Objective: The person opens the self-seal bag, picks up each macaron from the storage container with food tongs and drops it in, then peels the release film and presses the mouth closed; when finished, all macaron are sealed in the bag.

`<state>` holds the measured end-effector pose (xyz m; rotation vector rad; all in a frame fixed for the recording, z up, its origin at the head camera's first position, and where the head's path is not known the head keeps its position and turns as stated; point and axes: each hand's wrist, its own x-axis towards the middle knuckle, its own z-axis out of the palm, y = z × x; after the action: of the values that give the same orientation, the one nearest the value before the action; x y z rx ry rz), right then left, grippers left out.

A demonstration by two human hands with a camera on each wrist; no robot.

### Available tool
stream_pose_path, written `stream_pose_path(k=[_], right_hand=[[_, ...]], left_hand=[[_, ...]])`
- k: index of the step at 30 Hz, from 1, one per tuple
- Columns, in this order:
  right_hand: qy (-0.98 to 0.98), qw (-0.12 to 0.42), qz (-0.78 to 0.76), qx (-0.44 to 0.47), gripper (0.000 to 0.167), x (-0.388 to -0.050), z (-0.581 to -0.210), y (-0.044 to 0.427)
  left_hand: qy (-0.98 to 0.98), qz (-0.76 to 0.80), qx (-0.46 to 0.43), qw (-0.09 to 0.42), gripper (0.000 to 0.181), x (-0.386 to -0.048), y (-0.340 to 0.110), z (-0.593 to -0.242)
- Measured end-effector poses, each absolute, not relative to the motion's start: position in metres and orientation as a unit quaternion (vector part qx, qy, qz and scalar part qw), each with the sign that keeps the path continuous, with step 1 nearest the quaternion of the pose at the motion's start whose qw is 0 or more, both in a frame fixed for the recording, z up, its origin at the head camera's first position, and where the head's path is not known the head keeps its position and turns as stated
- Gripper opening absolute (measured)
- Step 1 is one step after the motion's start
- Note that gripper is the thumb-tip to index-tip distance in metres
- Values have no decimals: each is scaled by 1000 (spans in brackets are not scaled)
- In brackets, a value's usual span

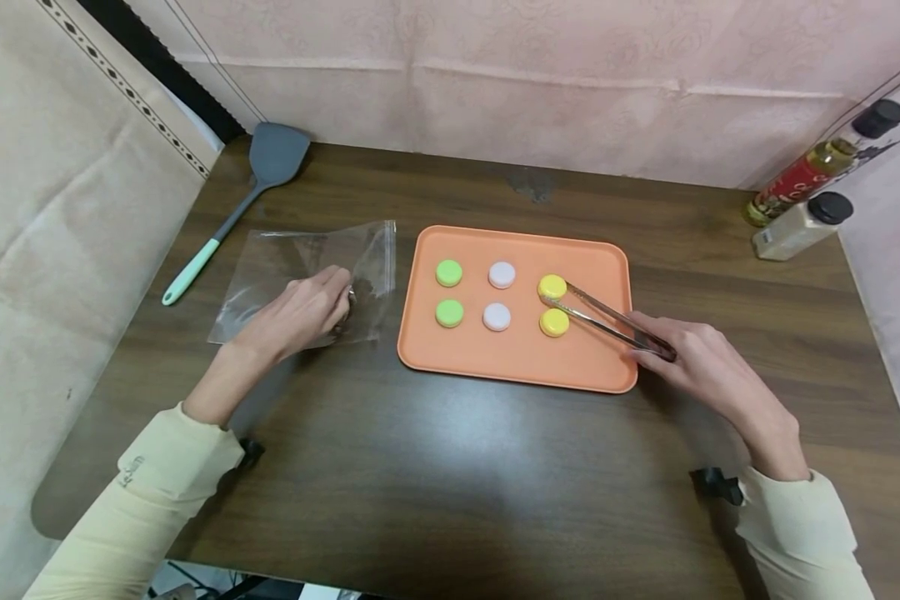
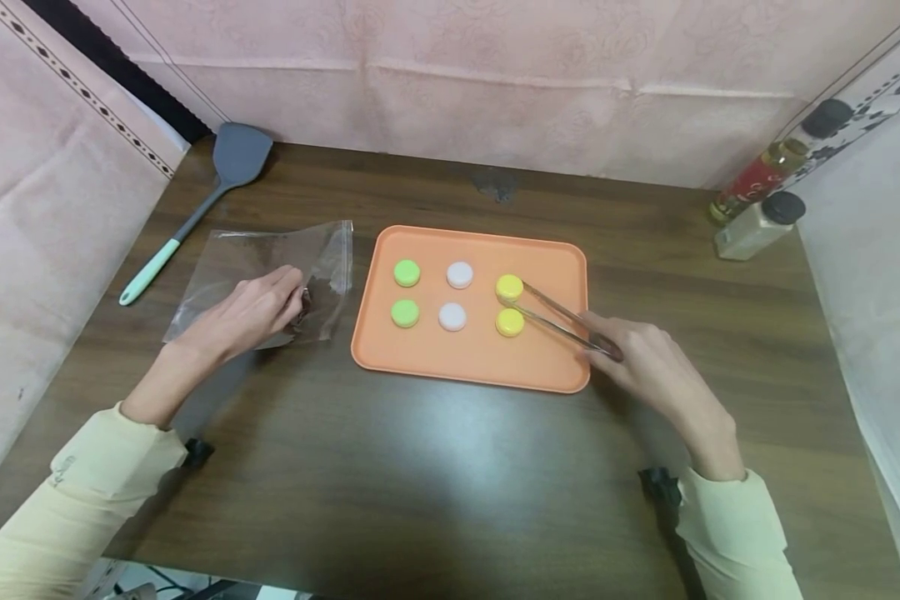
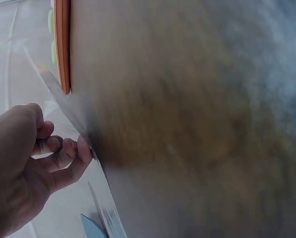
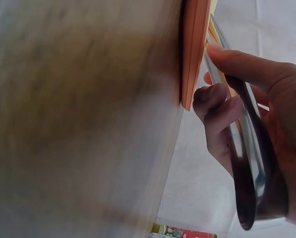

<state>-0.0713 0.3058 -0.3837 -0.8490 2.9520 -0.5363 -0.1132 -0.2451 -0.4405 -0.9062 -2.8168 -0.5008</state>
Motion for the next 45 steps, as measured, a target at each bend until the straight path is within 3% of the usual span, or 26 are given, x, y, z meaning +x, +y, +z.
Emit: stream_pose_path(k=[9, 15, 22, 26, 34, 41, 45], right_hand=[[945, -6, -178, -275, 51, -70, -379, 309], [934, -15, -203, -295, 48, -76, -363, 293], [910, 51, -244, -332, 31, -89, -344, 242], [899, 77, -242, -357, 32, -94, -345, 207], [895, 77, -212, -386, 18, -104, -359, 136], [902, 92, -187, -377, 24, -108, -370, 104], [903, 93, -182, -377, 25, -112, -370, 93]], left_hand=[[-933, -159, -310, 90, 24, -112, -242, -435], [-937, -152, -306, 76, 22, -125, -255, -465], [-935, -140, -313, 95, 18, -131, -261, -478], [-936, -137, -312, 88, 18, -129, -261, -476], [-940, -138, -304, 74, 16, -129, -261, -479], [-942, -137, -299, 72, 19, -126, -259, -476], [-939, -136, -307, 77, 24, -118, -252, -455]])
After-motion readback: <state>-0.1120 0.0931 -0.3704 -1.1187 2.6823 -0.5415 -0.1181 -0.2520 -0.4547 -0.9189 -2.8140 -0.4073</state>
